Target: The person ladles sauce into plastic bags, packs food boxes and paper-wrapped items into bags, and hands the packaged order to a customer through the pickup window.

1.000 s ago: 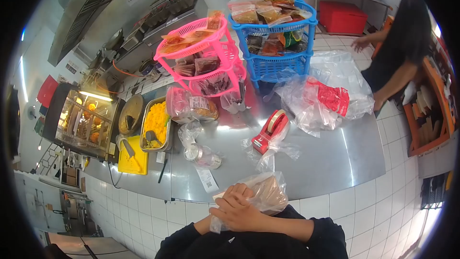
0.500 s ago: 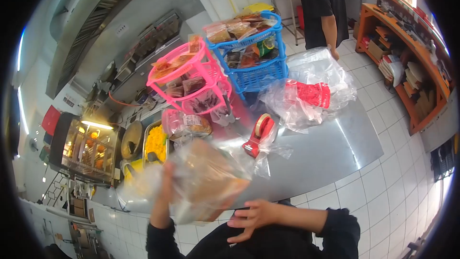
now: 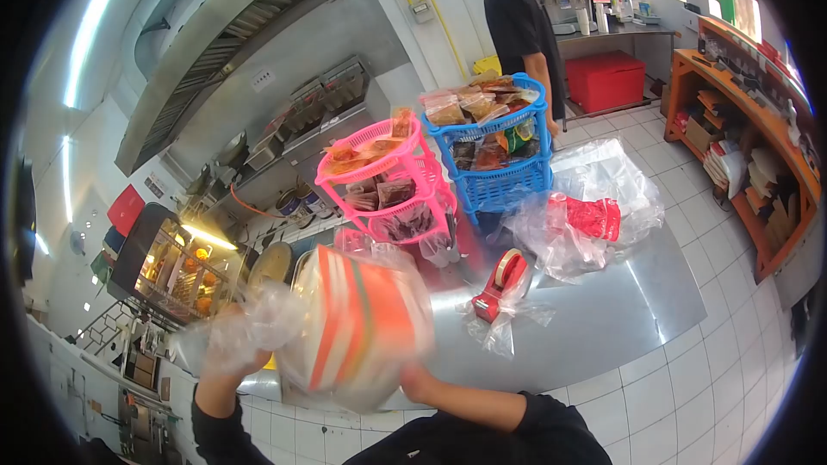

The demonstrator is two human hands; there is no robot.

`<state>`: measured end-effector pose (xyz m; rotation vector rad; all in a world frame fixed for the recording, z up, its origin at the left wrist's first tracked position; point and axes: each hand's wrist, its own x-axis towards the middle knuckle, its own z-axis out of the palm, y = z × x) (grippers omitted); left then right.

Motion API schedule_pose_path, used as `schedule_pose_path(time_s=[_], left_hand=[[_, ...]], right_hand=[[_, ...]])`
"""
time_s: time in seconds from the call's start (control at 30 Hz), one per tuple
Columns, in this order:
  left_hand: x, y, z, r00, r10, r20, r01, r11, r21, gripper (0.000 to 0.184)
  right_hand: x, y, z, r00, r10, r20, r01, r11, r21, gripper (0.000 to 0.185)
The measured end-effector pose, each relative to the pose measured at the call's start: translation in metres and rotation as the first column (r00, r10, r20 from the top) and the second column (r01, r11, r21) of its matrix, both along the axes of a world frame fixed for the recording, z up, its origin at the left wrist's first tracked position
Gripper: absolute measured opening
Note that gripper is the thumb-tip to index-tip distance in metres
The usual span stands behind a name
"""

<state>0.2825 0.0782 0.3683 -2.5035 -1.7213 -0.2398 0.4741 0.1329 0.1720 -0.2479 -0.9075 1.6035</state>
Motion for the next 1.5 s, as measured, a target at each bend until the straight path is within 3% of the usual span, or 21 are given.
schedule_pose_path(time_s=[0.03, 0.07, 0.1, 0.17, 0.23, 0.33, 0.43, 0.53, 0.57, 0.6, 0.67, 0.73, 0.8, 0.87, 0.9, 0.97, 1.03, 1.1, 1.17, 1.33, 1.5], left_hand=[[0.012, -0.002, 0.021, 0.979, -0.095, -0.178, 0.086, 0.995, -0.057, 0.029], [-0.001, -0.003, 0.014, 0.938, -0.034, -0.344, -0.016, 0.990, -0.140, 0.023], [-0.017, -0.005, 0.007, 0.863, 0.009, -0.505, -0.125, 0.973, -0.196, 0.018], [-0.046, -0.030, -0.003, 0.899, -0.010, -0.439, -0.025, 0.997, -0.075, 0.019], [-0.063, -0.047, -0.007, 0.934, -0.026, -0.358, 0.047, 0.998, 0.049, 0.020], [-0.080, -0.084, -0.008, 0.989, 0.060, -0.138, -0.065, 0.997, -0.032, 0.022], [-0.113, -0.123, -0.034, 0.991, 0.119, -0.063, -0.119, 0.993, 0.001, 0.024], [-0.132, -0.151, -0.088, 0.513, 0.685, 0.517, -0.525, 0.727, -0.443, 0.019], [-0.128, -0.149, -0.104, 0.368, 0.744, 0.557, -0.568, 0.655, -0.499, 0.018], [-0.149, -0.152, -0.152, 0.388, 0.619, 0.683, -0.513, 0.760, -0.398, 0.018], [-0.160, -0.145, -0.207, 0.497, 0.587, 0.639, -0.562, 0.779, -0.278, 0.022], [-0.138, -0.117, -0.217, 0.650, 0.542, 0.532, -0.587, 0.803, -0.101, 0.023], [-0.134, -0.104, -0.243, 0.719, 0.386, 0.577, -0.507, 0.860, 0.057, 0.022], [-0.139, -0.088, -0.283, 0.895, 0.381, 0.233, -0.428, 0.880, 0.206, 0.012], [-0.133, -0.085, -0.291, 0.893, 0.379, 0.242, -0.428, 0.881, 0.200, 0.012], [-0.121, -0.075, -0.288, 0.405, 0.476, 0.781, -0.526, 0.819, -0.227, 0.013], [-0.125, -0.076, -0.288, 0.221, 0.445, 0.868, -0.391, 0.856, -0.339, 0.017], [-0.133, -0.079, -0.269, 0.731, 0.400, 0.554, -0.361, 0.914, -0.184, 0.028], [-0.147, -0.082, -0.265, 0.777, 0.373, 0.508, -0.310, 0.928, -0.208, 0.034], [-0.164, -0.069, -0.255, 0.916, 0.013, 0.402, 0.036, 0.993, -0.114, 0.024], [-0.173, -0.055, -0.248, 0.908, -0.149, 0.392, 0.234, 0.956, -0.179, 0.020]], right_hand=[[-0.006, -0.010, -0.005, 0.796, 0.459, -0.395, -0.605, 0.578, -0.547, 0.063], [-0.010, -0.004, 0.000, 0.628, 0.609, -0.484, -0.744, 0.289, -0.602, 0.055], [-0.015, -0.005, -0.030, 0.629, 0.607, -0.486, -0.744, 0.288, -0.603, 0.055], [-0.024, 0.003, -0.110, 0.306, 0.881, -0.361, -0.914, 0.166, -0.369, 0.055], [-0.015, 0.044, -0.061, 0.794, 0.506, 0.336, -0.321, 0.819, -0.476, 0.036], [-0.019, 0.142, -0.069, 0.864, -0.021, 0.503, 0.070, 0.994, -0.079, 0.019], [-0.035, 0.221, -0.067, 0.443, -0.390, 0.808, 0.168, 0.921, 0.352, 0.017], [-0.064, 0.321, -0.208, -0.113, -0.811, 0.574, -0.470, 0.552, 0.688, 0.031], [-0.066, 0.313, -0.189, -0.170, -0.772, 0.613, -0.495, 0.605, 0.624, 0.031], [-0.068, 0.304, -0.169, -0.230, -0.729, 0.644, -0.516, 0.653, 0.555, 0.032], [-0.074, 0.291, -0.155, -0.364, -0.633, 0.684, -0.536, 0.742, 0.402, 0.033], [-0.069, 0.284, -0.163, -0.323, -0.612, 0.722, -0.171, 0.788, 0.591, 0.030], [-0.067, 0.273, -0.147, -0.369, -0.610, 0.701, -0.185, 0.788, 0.587, 0.028], [-0.064, 0.258, -0.129, -0.414, -0.600, 0.684, -0.188, 0.792, 0.581, 0.027], [-0.064, 0.252, -0.121, -0.417, -0.636, 0.649, -0.169, 0.756, 0.633, 0.024], [-0.060, 0.227, -0.097, -0.438, -0.659, 0.611, -0.145, 0.722, 0.676, 0.021], [-0.058, 0.181, -0.063, -0.286, -0.716, 0.636, 0.033, 0.656, 0.754, 0.017], [-0.044, 0.140, -0.064, -0.144, -0.633, 0.761, 0.255, 0.719, 0.646, 0.015], [-0.026, 0.096, -0.076, -0.074, -0.435, 0.897, 0.354, 0.829, 0.432, 0.014], [-0.012, 0.038, -0.168, -0.467, -0.377, 0.800, 0.309, 0.778, 0.546, 0.011], [-0.050, 0.049, -0.177, -0.362, -0.604, 0.710, 0.207, 0.690, 0.693, 0.016]])
